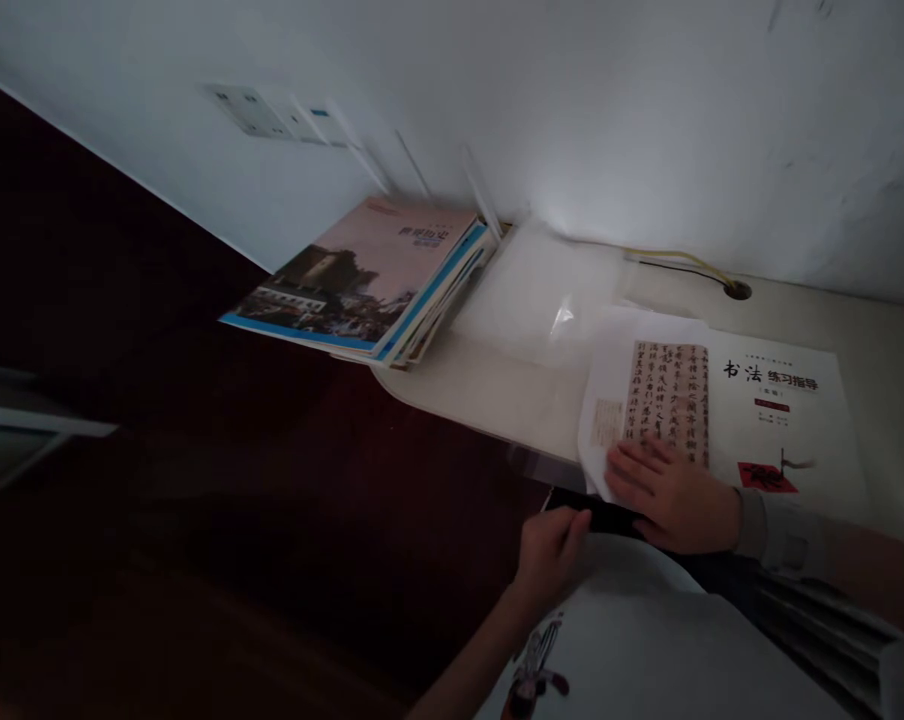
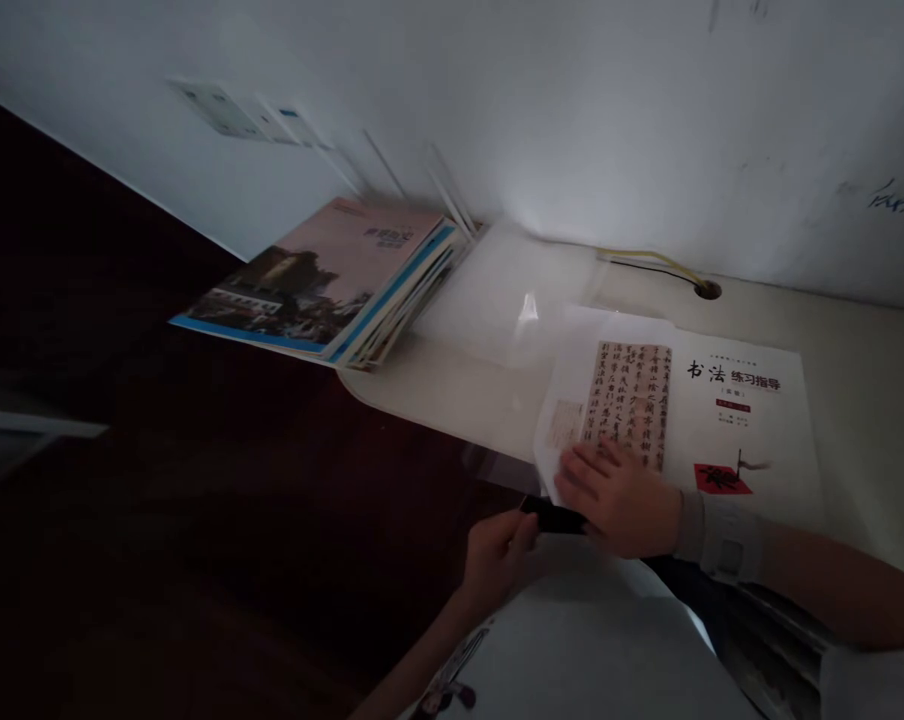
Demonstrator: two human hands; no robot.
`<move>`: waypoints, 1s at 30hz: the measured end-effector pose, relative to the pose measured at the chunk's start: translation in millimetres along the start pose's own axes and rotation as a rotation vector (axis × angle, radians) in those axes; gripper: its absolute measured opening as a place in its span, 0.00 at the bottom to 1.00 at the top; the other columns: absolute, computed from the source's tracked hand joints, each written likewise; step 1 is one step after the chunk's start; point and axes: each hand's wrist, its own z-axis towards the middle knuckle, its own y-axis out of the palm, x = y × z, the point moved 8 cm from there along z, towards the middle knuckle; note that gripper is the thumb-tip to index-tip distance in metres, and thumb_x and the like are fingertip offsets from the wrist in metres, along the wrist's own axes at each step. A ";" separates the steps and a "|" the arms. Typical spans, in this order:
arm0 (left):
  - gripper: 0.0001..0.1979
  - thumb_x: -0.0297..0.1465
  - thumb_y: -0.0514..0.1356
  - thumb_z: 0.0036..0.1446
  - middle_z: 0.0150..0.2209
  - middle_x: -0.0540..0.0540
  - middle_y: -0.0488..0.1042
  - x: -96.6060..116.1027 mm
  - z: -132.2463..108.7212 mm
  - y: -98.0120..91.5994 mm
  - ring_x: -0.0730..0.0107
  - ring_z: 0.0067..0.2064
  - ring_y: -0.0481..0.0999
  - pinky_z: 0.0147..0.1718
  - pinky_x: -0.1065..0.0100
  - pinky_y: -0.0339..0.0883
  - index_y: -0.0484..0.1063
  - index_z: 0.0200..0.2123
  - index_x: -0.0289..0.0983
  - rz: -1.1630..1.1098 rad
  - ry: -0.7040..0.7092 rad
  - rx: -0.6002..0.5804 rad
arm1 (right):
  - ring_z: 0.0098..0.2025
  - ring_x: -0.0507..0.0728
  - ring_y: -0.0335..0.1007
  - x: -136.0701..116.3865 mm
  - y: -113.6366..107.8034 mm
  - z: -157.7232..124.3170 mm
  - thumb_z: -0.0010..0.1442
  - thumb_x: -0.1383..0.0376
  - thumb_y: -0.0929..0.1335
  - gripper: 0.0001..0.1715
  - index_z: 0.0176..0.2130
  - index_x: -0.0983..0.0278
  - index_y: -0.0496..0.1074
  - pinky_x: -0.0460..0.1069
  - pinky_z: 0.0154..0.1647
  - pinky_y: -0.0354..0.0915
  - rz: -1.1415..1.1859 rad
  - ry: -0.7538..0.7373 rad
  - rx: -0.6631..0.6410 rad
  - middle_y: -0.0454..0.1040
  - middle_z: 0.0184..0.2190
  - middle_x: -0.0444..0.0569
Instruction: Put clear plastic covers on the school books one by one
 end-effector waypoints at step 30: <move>0.14 0.28 0.52 0.62 0.49 0.35 0.75 80.6 83.2 21.2 0.60 0.52 0.73 0.50 0.60 0.70 0.70 0.49 0.32 0.401 0.693 0.125 | 0.62 0.63 0.59 106.7 1.0 54.8 0.66 0.60 0.59 0.23 0.56 0.65 0.68 0.58 0.60 0.59 -0.048 0.199 -0.163 0.62 0.62 0.56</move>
